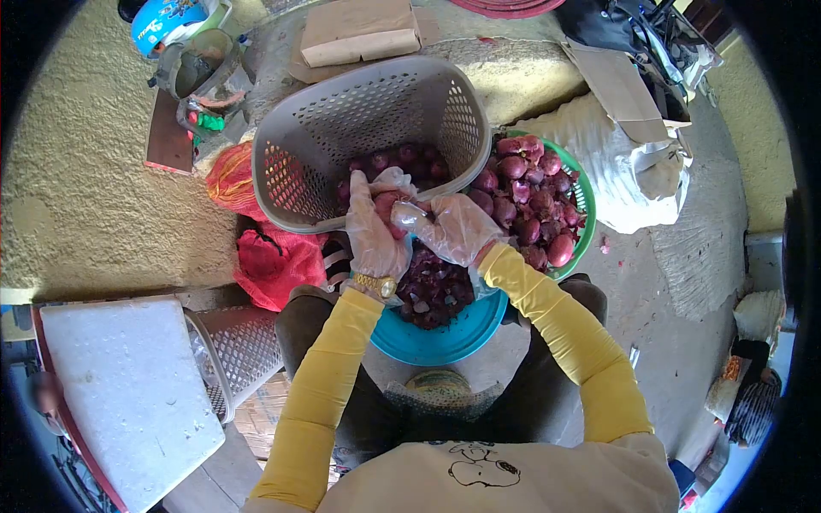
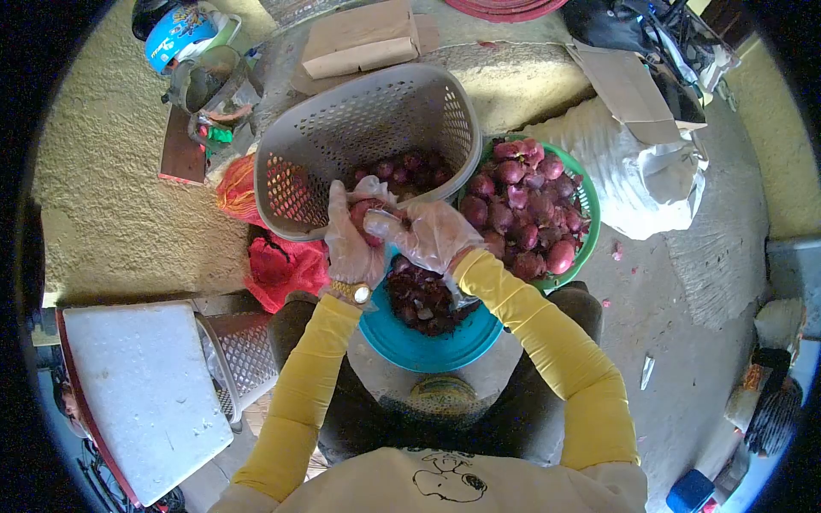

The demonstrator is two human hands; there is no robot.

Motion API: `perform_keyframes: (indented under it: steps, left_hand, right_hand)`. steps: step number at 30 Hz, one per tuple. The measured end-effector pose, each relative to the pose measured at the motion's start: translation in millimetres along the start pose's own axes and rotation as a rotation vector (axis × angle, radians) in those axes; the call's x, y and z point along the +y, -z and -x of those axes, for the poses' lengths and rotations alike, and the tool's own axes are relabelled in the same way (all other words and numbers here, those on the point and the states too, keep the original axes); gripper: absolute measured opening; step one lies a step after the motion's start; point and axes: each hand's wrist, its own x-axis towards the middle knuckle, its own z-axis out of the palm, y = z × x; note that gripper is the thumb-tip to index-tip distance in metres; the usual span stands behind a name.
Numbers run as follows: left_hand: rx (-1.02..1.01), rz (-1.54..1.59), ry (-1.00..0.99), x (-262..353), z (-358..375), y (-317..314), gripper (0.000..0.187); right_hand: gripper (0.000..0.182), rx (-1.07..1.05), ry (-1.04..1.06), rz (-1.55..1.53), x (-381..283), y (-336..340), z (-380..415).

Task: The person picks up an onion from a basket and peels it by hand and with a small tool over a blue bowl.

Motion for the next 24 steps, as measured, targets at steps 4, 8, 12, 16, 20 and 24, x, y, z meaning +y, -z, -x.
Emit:
perform_keyframes:
  steps: [4,8,12,16,20,24]
  left_hand:
    - [0.02,0.017,-0.147,-0.8,1.0,1.6,0.057]
    - [0.084,-0.061,-0.278,-1.8,4.7,-5.9,0.058]
    - [0.037,-0.102,-0.258,-1.8,-2.0,2.6,0.058]
    - [-0.054,0.028,0.033,3.1,-4.5,-1.4,0.061]
    - [-0.004,0.045,0.099,4.7,-4.9,1.3,0.059]
    - [-0.086,0.076,0.088,-2.7,-10.3,17.7,0.06]
  right_hand:
    - [0.066,0.062,0.033,-0.121,6.0,-16.5,-2.2]
    - [0.065,0.03,-0.022,-0.224,6.9,-25.6,-2.7]
    - [0.066,0.046,-0.028,-0.274,4.4,-22.8,-0.3]
    - [0.063,0.031,-0.006,-0.161,6.6,0.5,-4.8]
    - [0.061,-0.004,0.026,-0.008,1.3,7.4,-2.4]
    - [0.063,0.009,0.05,-0.048,7.9,1.2,-3.6]
